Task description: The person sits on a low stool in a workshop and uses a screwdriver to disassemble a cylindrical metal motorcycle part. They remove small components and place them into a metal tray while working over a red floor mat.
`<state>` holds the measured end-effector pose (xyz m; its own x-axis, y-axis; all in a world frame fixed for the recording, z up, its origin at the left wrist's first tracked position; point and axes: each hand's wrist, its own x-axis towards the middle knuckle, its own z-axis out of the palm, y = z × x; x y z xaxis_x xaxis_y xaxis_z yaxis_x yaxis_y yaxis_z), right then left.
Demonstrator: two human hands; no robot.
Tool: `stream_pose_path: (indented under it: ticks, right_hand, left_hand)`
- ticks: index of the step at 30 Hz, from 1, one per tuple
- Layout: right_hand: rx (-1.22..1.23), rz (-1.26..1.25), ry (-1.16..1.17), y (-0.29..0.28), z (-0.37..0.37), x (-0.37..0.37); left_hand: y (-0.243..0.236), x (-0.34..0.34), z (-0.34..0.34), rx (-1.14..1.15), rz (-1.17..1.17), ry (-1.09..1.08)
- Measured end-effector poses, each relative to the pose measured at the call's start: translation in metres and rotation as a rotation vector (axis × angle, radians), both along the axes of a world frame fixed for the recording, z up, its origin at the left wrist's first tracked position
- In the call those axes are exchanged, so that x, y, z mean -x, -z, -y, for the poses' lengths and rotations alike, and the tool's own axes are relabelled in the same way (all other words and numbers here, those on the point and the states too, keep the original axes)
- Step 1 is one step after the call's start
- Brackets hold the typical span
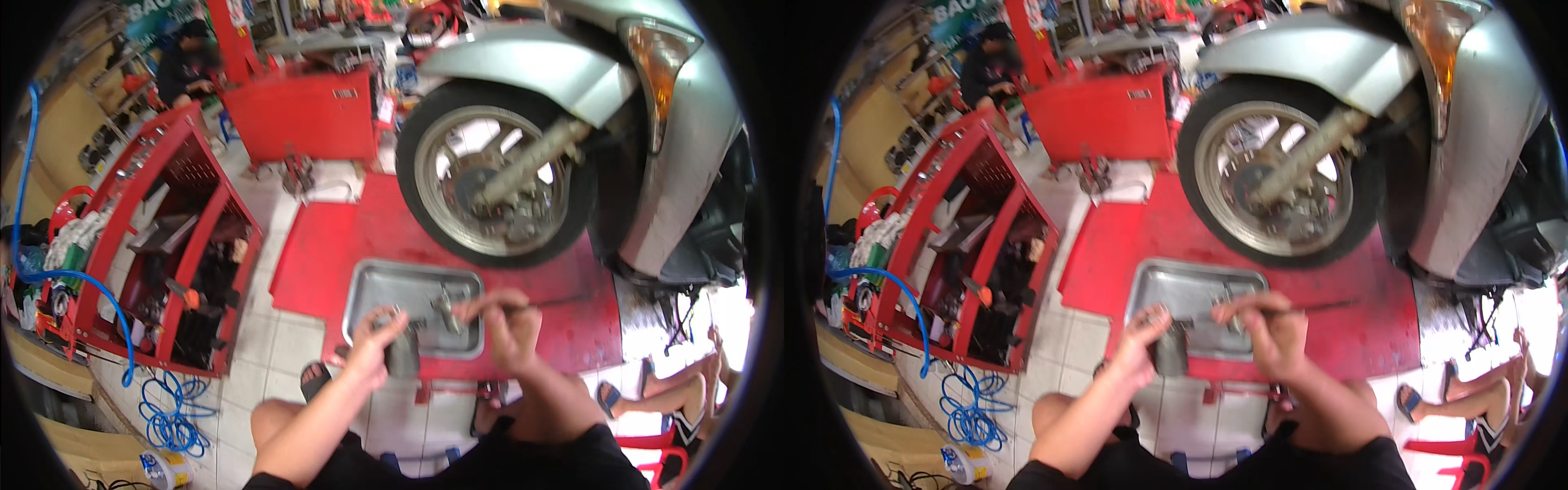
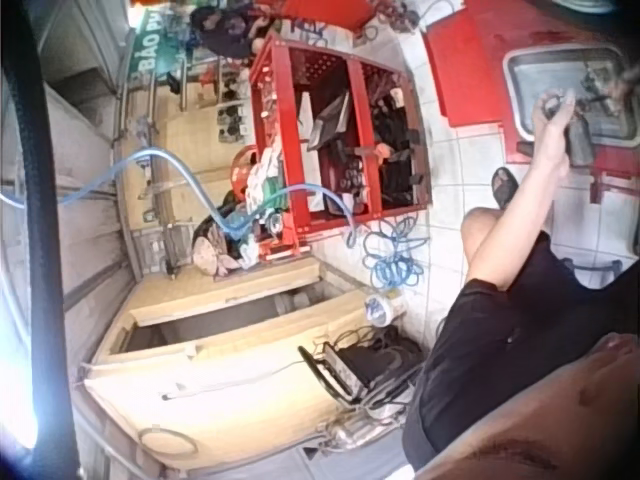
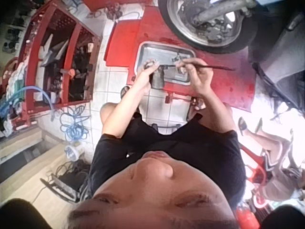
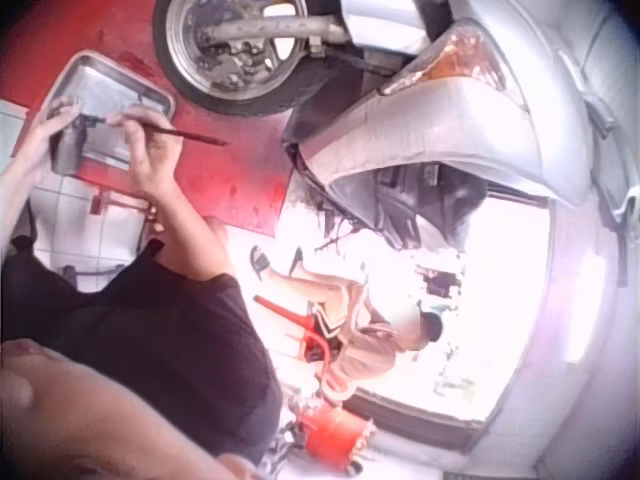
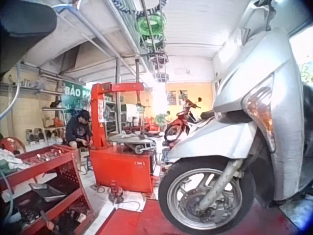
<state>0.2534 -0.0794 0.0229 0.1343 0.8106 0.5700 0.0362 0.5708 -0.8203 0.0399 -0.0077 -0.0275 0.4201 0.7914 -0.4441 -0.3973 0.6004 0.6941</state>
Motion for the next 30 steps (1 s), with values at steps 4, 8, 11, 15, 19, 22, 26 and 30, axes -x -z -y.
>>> stream_pose_path:
  ticks: [4,8,11,15,19,22,26,30]
  right_hand:
    - [0.361,0.267,0.278,-0.012,-0.012,-0.022]
    - [0.687,0.813,0.283,0.009,-0.024,-0.041]
    - [0.841,1.055,0.204,0.035,-0.027,-0.038]
    - [0.957,1.13,0.085,0.045,-0.035,-0.022]
    - [0.805,0.979,0.147,0.076,-0.045,-0.005]
    - [0.81,0.684,0.052,0.094,-0.06,0.022]
    - [0.907,0.794,0.102,0.102,-0.089,0.051]
    - [0.826,0.95,0.134,0.116,-0.114,0.072]
  left_hand:
    - [-0.008,0.011,-0.015,0.003,0.075,0.031]
    - [-0.027,0.016,-0.023,0.054,0.086,-0.012]
    - [-0.029,0.02,-0.027,0.062,0.109,-0.047]
    - [-0.032,0.026,-0.032,0.092,0.175,-0.1]
    - [-0.045,0.031,-0.04,0.061,0.232,-0.165]
    - [-0.045,0.045,-0.056,0.002,0.295,-0.218]
    - [-0.049,0.061,-0.066,0.019,0.431,-0.26]
    - [-0.054,0.078,-0.069,0.066,0.624,-0.201]
